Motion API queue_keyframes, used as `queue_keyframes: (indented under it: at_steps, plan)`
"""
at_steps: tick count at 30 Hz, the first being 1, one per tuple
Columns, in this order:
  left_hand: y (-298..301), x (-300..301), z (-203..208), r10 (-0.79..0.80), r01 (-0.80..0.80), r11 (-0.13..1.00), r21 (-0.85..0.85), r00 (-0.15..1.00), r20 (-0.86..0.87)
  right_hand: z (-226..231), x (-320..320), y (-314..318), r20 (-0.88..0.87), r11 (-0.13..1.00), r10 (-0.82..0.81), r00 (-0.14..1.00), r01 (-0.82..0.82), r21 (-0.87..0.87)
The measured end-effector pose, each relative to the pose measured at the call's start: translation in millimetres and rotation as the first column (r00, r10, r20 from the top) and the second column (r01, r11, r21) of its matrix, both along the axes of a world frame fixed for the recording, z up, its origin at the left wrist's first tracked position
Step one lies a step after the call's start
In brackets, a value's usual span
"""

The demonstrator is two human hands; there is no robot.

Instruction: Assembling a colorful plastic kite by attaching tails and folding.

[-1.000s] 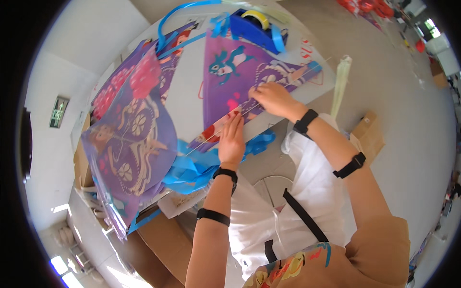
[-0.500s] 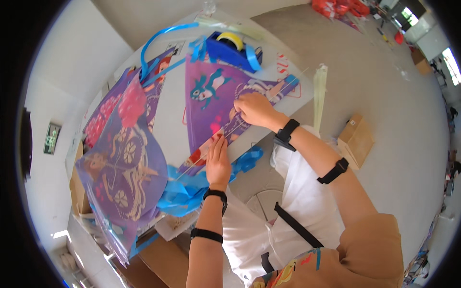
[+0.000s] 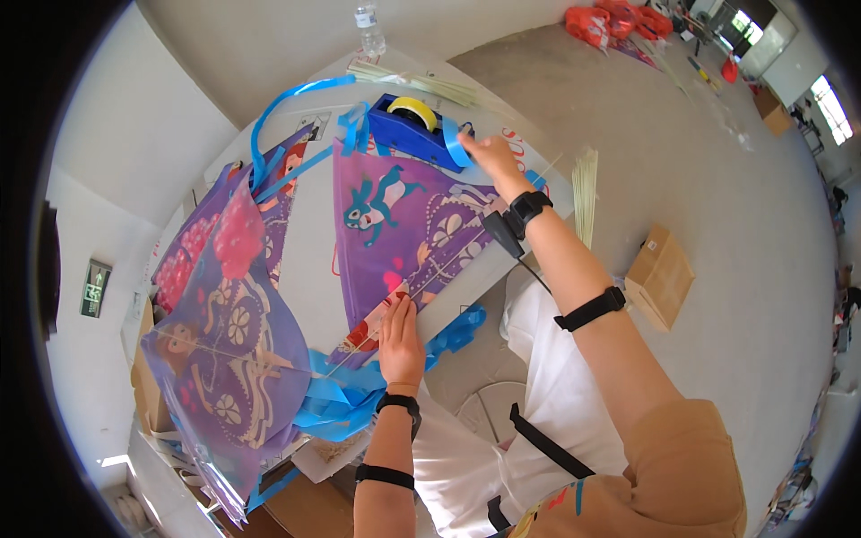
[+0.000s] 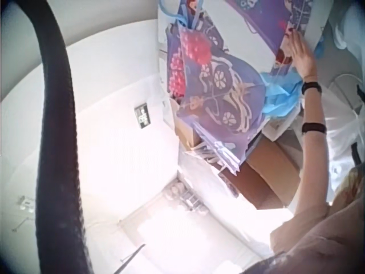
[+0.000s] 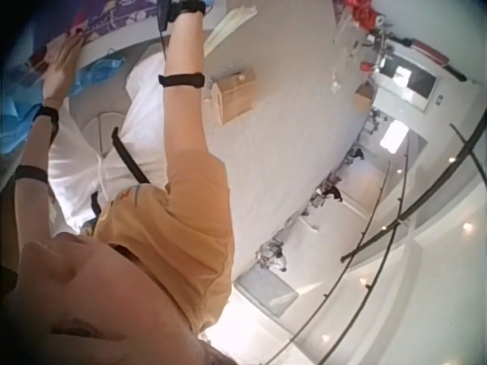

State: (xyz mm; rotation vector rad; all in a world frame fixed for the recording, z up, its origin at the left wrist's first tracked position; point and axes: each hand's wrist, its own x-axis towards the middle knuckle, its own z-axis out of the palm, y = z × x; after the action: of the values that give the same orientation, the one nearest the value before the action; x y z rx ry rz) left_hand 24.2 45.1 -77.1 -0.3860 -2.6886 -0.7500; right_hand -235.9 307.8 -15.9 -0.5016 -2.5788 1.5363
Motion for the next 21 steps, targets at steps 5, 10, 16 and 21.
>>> queue_keyframes:
  at_steps: [5, 10, 16, 21]
  plan:
    - [-0.1, -0.6, 1.3, 0.001, -0.001, 1.000, -0.005, 1.000, 0.004, 4.4, 23.8, -21.9, -0.084, 0.995, -0.014, 0.996, 0.006, -0.098]
    - [-0.1, -0.7, 1.6, -0.006, 0.006, 1.000, 0.005, 1.000, -0.001, 19.2, 3.5, 10.8, -0.214, 0.928, -0.269, 0.939, 0.193, -0.319]
    - [0.8, -1.2, 3.3, -0.002, 0.002, 1.000, 0.004, 1.000, 0.018, 0.4, -36.4, 73.2, 0.030, 0.868, 0.062, 0.998, -0.068, 0.492]
    - [0.2, -0.1, 2.1, 0.001, -0.001, 1.000, 0.001, 1.000, 0.013, -10.0, -45.4, 47.8, -0.571, 0.788, 0.234, 0.787, 0.191, 0.585]
